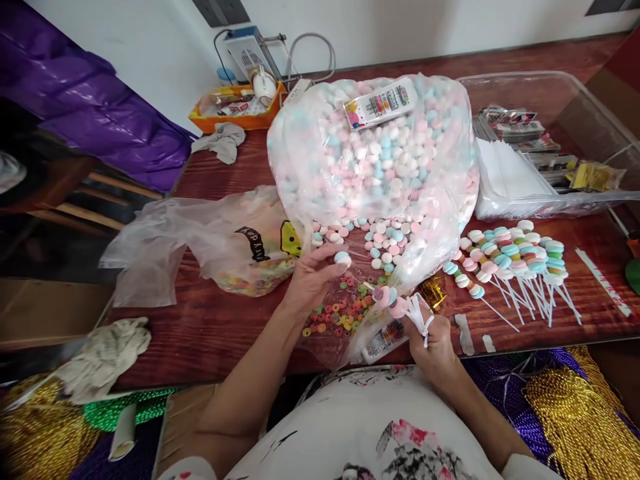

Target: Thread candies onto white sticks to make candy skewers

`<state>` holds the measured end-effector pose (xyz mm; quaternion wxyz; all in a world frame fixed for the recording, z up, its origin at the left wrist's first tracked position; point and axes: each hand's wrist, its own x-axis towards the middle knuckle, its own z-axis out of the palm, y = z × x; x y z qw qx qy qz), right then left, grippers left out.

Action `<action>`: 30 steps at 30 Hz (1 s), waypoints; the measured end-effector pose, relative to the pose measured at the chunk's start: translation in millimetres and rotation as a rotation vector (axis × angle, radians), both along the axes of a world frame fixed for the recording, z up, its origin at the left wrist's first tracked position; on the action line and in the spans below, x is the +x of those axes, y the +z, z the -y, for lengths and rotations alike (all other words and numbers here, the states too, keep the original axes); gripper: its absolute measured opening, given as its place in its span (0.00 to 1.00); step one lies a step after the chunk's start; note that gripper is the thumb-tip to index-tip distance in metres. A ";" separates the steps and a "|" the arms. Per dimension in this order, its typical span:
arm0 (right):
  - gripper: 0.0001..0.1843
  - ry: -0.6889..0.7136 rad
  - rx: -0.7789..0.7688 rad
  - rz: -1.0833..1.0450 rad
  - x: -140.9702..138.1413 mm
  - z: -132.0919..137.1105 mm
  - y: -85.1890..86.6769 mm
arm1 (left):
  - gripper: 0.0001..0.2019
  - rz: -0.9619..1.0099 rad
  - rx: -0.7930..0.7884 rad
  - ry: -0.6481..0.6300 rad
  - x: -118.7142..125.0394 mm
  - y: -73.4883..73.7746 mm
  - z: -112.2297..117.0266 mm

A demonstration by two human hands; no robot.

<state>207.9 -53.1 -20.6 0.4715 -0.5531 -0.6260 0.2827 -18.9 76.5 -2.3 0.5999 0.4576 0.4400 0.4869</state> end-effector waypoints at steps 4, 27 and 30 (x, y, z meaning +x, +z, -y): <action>0.10 0.146 -0.024 0.022 -5.1 -0.5 10.2 | 0.20 0.202 -0.099 0.088 -6.0 15.6 40.8; 0.12 0.235 -0.075 -0.029 -16.9 13.8 17.7 | 0.18 0.079 0.167 0.340 15.8 0.0 87.2; 0.10 0.200 -0.050 -0.034 -19.0 14.4 13.4 | 0.16 0.068 0.196 0.332 15.8 -1.9 88.1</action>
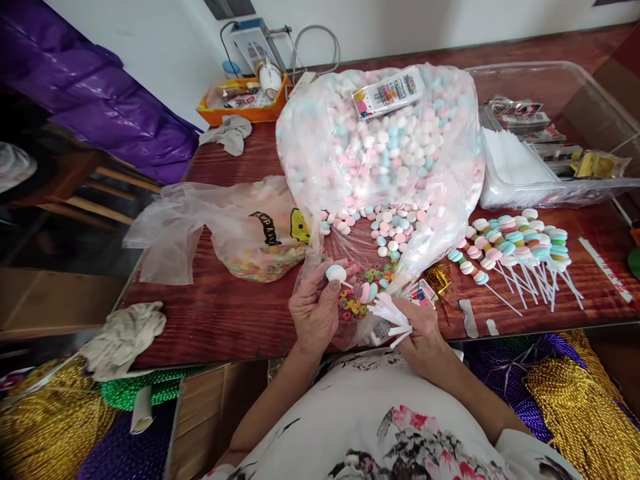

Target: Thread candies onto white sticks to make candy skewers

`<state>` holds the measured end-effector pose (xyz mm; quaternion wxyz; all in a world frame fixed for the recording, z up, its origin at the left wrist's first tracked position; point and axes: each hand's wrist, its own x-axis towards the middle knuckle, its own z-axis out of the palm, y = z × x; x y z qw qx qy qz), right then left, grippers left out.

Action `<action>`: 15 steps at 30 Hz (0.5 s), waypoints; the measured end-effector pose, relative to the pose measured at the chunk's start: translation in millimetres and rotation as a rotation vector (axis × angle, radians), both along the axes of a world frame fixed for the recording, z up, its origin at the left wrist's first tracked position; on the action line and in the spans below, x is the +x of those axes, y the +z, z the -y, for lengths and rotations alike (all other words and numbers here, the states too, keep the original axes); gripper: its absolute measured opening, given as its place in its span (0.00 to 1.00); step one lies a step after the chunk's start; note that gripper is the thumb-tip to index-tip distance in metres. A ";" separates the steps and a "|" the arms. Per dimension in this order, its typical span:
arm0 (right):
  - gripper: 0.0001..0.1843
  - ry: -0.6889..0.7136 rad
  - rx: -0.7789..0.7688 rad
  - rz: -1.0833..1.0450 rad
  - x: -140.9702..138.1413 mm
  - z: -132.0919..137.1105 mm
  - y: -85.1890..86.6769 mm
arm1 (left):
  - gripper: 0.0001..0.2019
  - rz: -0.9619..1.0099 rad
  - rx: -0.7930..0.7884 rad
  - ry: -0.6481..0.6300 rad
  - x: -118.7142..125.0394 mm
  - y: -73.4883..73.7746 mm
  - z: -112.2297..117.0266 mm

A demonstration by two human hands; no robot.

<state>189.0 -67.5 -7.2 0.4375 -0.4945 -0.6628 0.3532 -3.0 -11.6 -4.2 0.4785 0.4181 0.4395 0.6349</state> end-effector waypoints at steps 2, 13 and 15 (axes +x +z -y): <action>0.10 0.007 0.010 0.008 -0.8 0.1 -0.8 | 0.16 -0.037 0.018 -0.002 -0.5 -2.5 1.1; 0.11 0.022 0.016 0.080 -3.5 -2.9 -3.4 | 0.14 -0.687 0.462 0.101 -18.2 -7.5 2.0; 0.11 0.004 -0.002 0.044 -5.4 -4.5 -3.3 | 0.15 -0.771 0.543 0.100 -20.7 -9.5 2.3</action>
